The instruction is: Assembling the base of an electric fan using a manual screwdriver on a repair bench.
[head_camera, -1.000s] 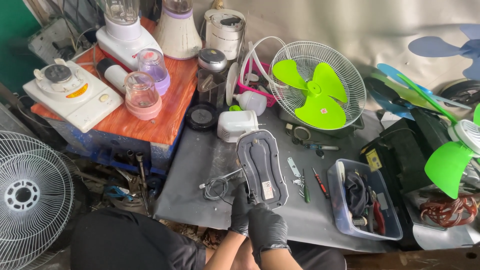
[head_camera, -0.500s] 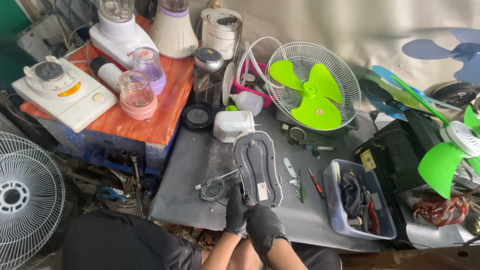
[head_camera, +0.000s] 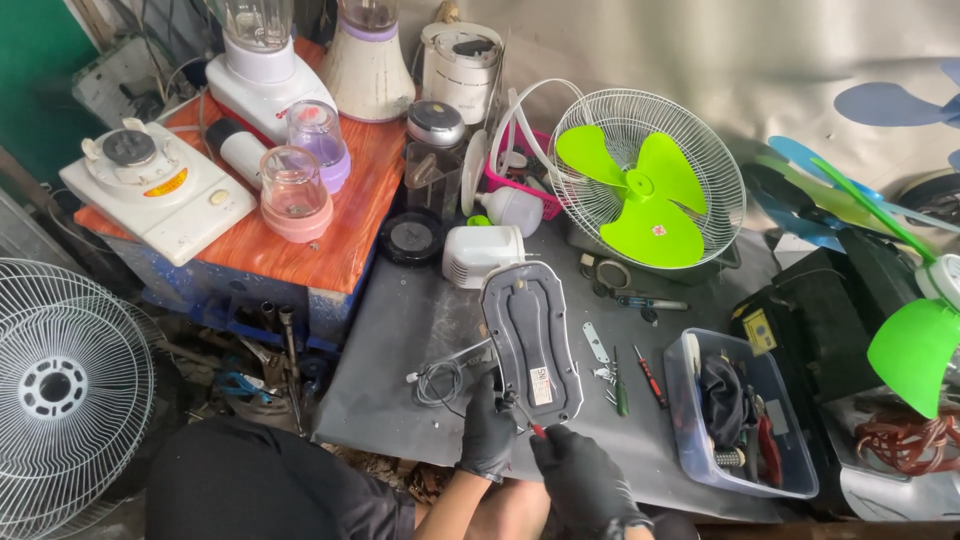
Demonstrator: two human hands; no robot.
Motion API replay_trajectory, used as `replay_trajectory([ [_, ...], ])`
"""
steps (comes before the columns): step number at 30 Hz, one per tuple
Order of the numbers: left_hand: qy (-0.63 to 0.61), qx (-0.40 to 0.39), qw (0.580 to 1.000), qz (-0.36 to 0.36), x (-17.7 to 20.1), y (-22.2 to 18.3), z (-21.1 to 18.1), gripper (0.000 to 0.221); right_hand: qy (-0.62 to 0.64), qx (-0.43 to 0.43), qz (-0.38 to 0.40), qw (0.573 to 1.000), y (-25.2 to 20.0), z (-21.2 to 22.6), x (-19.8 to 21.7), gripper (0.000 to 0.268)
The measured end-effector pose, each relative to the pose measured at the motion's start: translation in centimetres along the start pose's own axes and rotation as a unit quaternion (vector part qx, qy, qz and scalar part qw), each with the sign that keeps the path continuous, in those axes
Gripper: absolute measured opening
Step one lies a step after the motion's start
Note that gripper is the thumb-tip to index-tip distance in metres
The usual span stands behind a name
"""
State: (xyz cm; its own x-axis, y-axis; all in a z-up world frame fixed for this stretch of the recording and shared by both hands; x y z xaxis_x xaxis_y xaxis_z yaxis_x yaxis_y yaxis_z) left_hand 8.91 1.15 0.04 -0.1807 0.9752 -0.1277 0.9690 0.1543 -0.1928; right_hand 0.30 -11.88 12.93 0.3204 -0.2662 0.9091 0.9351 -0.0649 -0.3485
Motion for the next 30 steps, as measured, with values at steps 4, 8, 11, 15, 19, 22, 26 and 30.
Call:
replay_trajectory([
  [4, -0.050, 0.025, 0.998, 0.041, 0.0, 0.0, -0.4, 0.072, 0.133, -0.029, -0.040, 0.990, -3.0, -1.2, 5.9, 0.032],
  [8, -0.082, 0.055, 0.993, 0.062, 1.2, -1.8, -5.2, 0.042, 0.386, -0.132, -0.211, 0.888, -3.6, -6.7, 7.0, 0.027],
  [11, -0.126, 0.084, 0.987, 0.051, 0.5, 1.3, 2.5, 0.054, 0.403, -0.073, -0.282, 0.867, 0.2, -12.1, 4.8, 0.033],
  [15, -0.117, -0.021, 0.990, 0.072, 1.0, 0.7, -0.8, 0.042, 0.364, -0.049, -0.296, 0.881, 4.6, -13.9, 2.0, 0.045],
  [19, -0.153, 0.026, 0.983, 0.098, 1.2, 0.0, -3.2, 0.045, 0.355, -0.003, -0.286, 0.890, 8.8, -12.5, -0.6, 0.047],
  [22, -0.117, 0.015, 0.989, 0.094, 1.6, -0.5, -4.0, 0.047, 0.376, 0.066, -0.318, 0.868, 11.6, -11.5, -2.8, 0.045],
  [26, -0.127, 0.056, 0.988, 0.071, 1.8, 0.3, -2.9, 0.045, 0.761, 0.029, -0.267, 0.591, 15.5, -9.9, -7.4, 0.045],
  [30, -0.121, 0.049, 0.989, 0.068, 2.0, 0.1, -2.3, 0.045, 0.812, -0.070, -0.275, 0.510, 11.6, -6.5, -5.2, 0.033],
])
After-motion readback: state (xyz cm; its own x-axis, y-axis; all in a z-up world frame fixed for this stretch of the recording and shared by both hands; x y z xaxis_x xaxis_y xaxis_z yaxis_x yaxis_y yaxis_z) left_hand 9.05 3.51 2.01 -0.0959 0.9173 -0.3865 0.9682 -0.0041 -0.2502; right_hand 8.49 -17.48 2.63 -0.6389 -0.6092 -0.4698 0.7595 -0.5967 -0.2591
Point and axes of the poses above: each hand's wrist, its own y-axis towards the middle knuckle, its own x-axis out of the back of the hand, z = x × y, the point moved 9 cm from there along y, towards the middle knuckle, and after that the axes turned 14 degrees about x, right-handed, at the moved point
